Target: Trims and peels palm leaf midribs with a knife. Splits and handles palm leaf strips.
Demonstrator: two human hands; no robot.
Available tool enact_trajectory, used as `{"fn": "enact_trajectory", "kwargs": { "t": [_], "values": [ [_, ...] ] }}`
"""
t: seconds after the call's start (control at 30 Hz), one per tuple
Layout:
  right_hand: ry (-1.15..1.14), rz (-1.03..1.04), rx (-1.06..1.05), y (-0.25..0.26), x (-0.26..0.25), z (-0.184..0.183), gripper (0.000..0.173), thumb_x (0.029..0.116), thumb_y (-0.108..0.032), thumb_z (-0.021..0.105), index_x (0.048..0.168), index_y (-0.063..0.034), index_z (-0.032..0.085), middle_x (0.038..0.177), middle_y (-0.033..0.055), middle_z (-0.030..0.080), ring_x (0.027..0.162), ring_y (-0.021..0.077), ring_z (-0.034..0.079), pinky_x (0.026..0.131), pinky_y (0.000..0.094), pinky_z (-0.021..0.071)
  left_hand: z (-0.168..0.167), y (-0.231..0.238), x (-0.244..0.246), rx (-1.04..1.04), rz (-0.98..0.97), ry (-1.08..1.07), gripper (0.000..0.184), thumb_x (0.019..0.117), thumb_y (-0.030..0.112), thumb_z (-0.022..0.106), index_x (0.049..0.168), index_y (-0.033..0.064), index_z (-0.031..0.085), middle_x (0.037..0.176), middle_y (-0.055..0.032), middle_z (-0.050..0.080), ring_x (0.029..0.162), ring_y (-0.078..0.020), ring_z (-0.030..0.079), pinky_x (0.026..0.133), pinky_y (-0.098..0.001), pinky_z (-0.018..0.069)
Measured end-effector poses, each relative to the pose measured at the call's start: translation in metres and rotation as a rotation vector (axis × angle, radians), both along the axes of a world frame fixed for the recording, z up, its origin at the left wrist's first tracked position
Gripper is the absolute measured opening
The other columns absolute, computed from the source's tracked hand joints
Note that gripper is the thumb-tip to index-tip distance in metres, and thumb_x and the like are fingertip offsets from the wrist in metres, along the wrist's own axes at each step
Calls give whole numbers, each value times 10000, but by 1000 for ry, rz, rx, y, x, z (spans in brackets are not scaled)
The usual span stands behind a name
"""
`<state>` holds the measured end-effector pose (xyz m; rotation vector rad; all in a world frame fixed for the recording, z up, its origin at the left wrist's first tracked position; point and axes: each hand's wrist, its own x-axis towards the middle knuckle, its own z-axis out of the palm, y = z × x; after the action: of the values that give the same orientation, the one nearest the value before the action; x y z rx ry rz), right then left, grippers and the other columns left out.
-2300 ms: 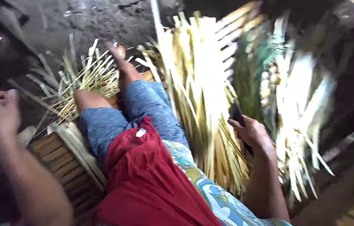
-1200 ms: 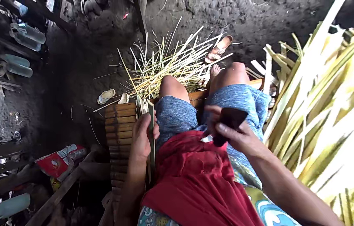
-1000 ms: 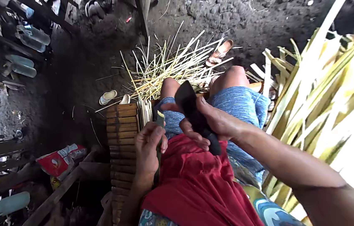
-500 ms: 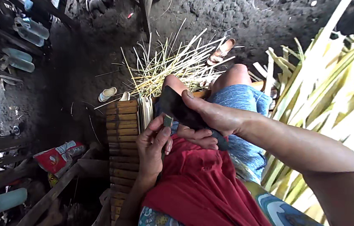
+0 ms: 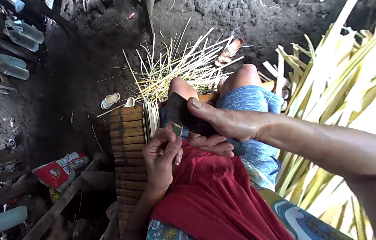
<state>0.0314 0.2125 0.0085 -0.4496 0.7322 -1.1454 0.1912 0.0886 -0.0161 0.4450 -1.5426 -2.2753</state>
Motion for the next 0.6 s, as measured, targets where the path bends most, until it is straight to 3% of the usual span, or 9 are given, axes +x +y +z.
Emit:
{"fn": "enact_trajectory", "kwargs": {
  "t": [0.13,0.23,0.3,0.37,0.4,0.43,0.47,0.53,0.6],
  "values": [
    [133,107,252,-5,-12,27,773,988,-763,182,646,-137,479,455,-18,401,340,38,374,330,182,302,0,6,1,-11,-48,-11,64,959,172,701,926,174,756,805,53,649,532,15,531,490,-143,490],
    [174,79,320,-12,-14,26,781,971,-779,175,696,-135,521,492,-2,468,372,68,450,347,219,384,-3,3,1,18,-73,-33,56,954,225,718,929,180,742,768,57,649,529,12,542,496,-146,498],
    [363,23,168,-12,-22,16,709,1042,-667,146,860,-129,570,606,12,573,467,92,556,425,242,489,-8,-9,1,-5,-123,-39,132,960,295,712,1013,183,757,822,45,691,576,-8,594,526,-170,532],
    [715,-96,25,-14,-25,5,463,1096,-484,363,1037,-110,631,708,-15,630,562,65,612,518,231,537,-14,-28,1,-133,-165,-80,345,1003,518,563,1069,245,764,972,95,707,718,-5,652,643,-192,585],
    [871,-198,-18,-16,-20,0,347,1039,-434,557,1048,-107,672,717,-48,639,585,21,600,546,204,516,-17,-33,-6,-177,-98,-105,448,1005,602,477,1020,266,773,964,126,723,777,5,672,708,-202,588],
    [1008,-316,-57,-19,-13,-7,315,939,-423,718,1004,-116,701,722,-77,650,610,-22,590,567,178,500,-21,-34,-18,-188,19,-107,476,1046,577,406,962,267,757,932,147,739,834,19,684,781,-209,582],
    [1142,-421,-86,-23,-4,-15,362,852,-454,791,950,-120,694,710,-88,619,612,-36,558,565,175,465,-24,-31,-33,-130,145,-86,452,1095,434,329,940,232,702,894,139,736,865,13,689,827,-226,575],
    [1291,-625,-126,-30,8,-33,441,783,-515,814,862,-105,675,652,-74,572,566,-19,514,523,205,416,-30,-31,-61,74,184,23,436,1123,340,194,1039,206,600,904,111,713,900,5,682,852,-225,565],
    [1345,-801,-165,-33,16,-46,472,802,-514,796,853,-61,676,637,-36,565,553,20,502,516,237,412,-34,-32,-81,293,52,221,494,1122,365,221,1065,222,691,865,84,736,862,-20,704,822,-217,574]
  ]
}}
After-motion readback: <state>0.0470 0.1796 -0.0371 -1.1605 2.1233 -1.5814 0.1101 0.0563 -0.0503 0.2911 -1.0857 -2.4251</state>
